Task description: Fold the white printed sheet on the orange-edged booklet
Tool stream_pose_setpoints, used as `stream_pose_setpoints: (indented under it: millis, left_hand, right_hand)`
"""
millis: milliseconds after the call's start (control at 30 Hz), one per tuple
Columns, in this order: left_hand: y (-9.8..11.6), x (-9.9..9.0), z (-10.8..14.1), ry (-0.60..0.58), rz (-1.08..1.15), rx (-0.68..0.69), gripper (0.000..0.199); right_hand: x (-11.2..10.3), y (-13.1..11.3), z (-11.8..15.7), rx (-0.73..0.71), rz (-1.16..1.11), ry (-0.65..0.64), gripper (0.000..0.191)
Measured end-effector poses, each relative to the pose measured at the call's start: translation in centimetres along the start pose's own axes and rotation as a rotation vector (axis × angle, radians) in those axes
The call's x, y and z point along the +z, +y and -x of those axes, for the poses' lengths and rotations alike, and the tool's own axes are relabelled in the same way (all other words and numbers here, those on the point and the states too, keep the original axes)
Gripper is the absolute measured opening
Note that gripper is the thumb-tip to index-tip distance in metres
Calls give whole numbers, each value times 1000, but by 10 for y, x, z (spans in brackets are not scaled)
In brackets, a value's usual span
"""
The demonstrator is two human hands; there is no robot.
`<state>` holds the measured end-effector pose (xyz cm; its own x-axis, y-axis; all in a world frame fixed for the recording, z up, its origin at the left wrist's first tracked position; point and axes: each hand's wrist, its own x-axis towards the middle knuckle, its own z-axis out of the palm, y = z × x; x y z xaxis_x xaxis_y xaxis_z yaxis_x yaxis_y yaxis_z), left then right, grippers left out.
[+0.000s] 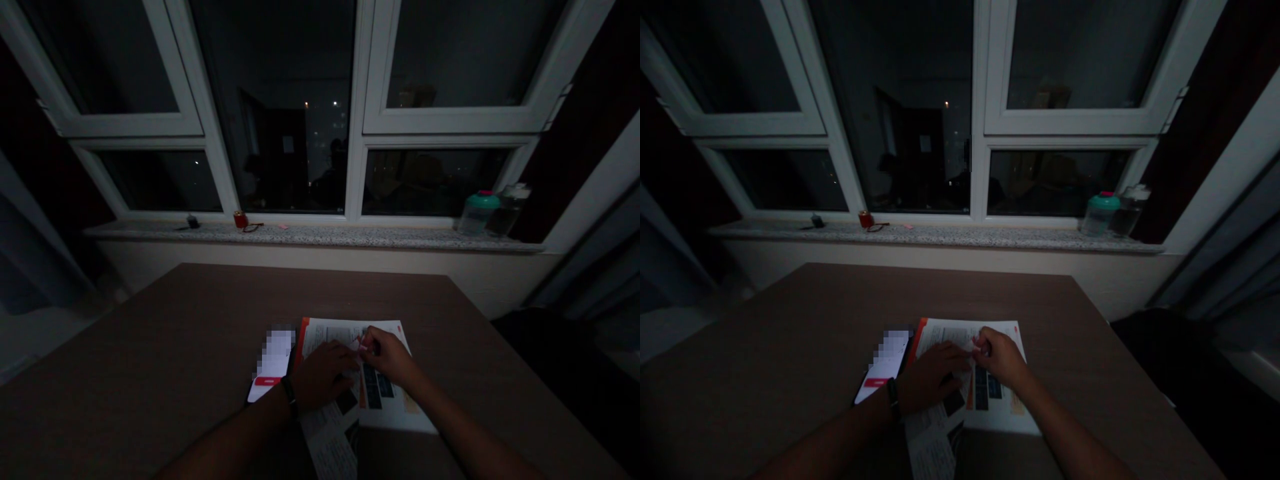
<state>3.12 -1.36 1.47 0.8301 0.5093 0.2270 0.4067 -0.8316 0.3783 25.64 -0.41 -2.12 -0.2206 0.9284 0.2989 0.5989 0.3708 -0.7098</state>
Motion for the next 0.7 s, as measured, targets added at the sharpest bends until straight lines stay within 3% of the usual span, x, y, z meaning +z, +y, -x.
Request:
stream_pose_setpoints:
  millis: [167,333,467,700]
  left_hand:
    - [0,1,-2,7,6,10,22]
    - [2,-2,-3,-15,-10,-8,18]
    - [4,-1,-2,-18,-22,-41,26]
    - [1,-6,5,-62,1,1,40]
  right_hand:
    - [2,-1,2,-45,-11,-44,14]
    - [3,1,-3,21,34,54,13]
    - [4,4,-6,60,74,137,13]
    - [0,1,-2,49,31,78,13]
